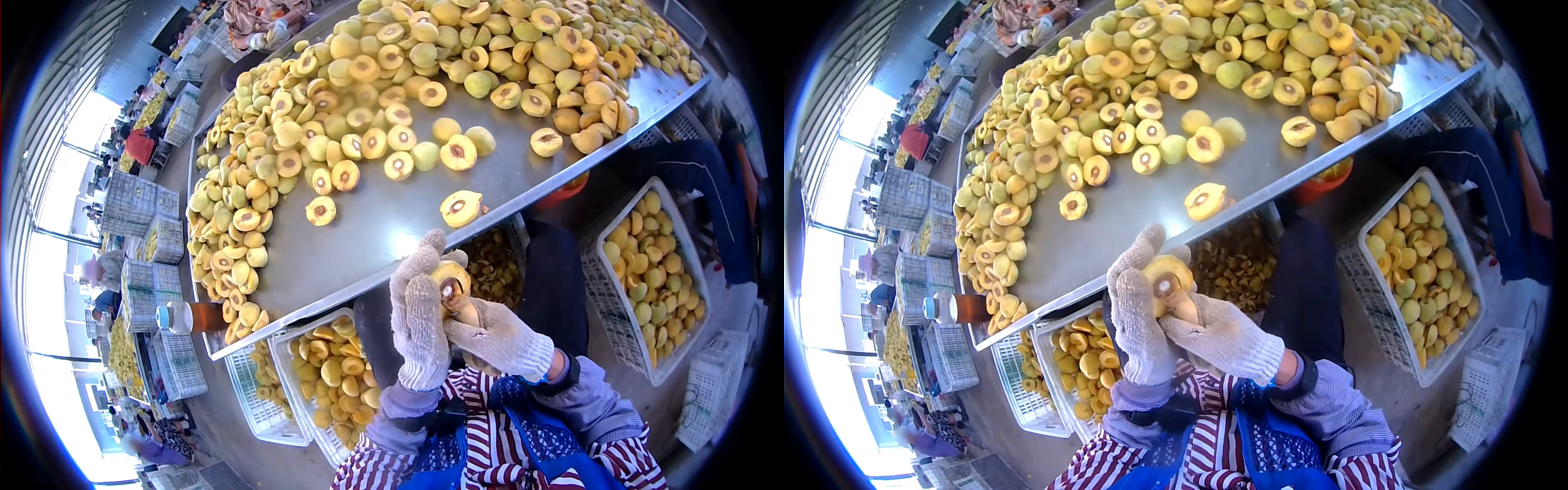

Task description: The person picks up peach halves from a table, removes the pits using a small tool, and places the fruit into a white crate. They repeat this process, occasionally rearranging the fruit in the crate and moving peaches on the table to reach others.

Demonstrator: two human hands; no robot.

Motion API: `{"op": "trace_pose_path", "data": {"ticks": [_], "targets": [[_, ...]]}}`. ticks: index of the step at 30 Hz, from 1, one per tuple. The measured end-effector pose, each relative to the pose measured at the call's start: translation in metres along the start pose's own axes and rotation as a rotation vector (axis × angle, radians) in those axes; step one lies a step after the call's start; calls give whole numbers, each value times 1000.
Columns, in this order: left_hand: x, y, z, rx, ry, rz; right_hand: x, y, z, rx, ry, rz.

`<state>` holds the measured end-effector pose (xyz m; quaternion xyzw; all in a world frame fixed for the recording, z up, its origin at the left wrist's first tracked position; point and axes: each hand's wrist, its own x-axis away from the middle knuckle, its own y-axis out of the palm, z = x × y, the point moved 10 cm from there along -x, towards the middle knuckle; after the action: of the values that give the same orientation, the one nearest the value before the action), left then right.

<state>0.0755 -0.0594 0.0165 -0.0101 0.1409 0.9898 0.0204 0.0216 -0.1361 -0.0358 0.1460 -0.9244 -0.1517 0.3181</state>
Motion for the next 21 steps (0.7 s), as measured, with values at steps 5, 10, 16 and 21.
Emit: {"op": "trace_pose_path", "data": {"ticks": [5, 10, 16, 21], "targets": [[-10, 6, -4, -72, -117, -182, 6, 11, 8, -156, 71, -175], [-16, 10, 4, -262, 36, -318, 12, 19, 5, -257, 68, -341], [-7, 36, 51, -703, 686, -427, 22, 19, 7, -383, 112, -394], [-21, 32, 4, -88, 2, -543, 18, 25, 17, -534, 108, -431]]}}
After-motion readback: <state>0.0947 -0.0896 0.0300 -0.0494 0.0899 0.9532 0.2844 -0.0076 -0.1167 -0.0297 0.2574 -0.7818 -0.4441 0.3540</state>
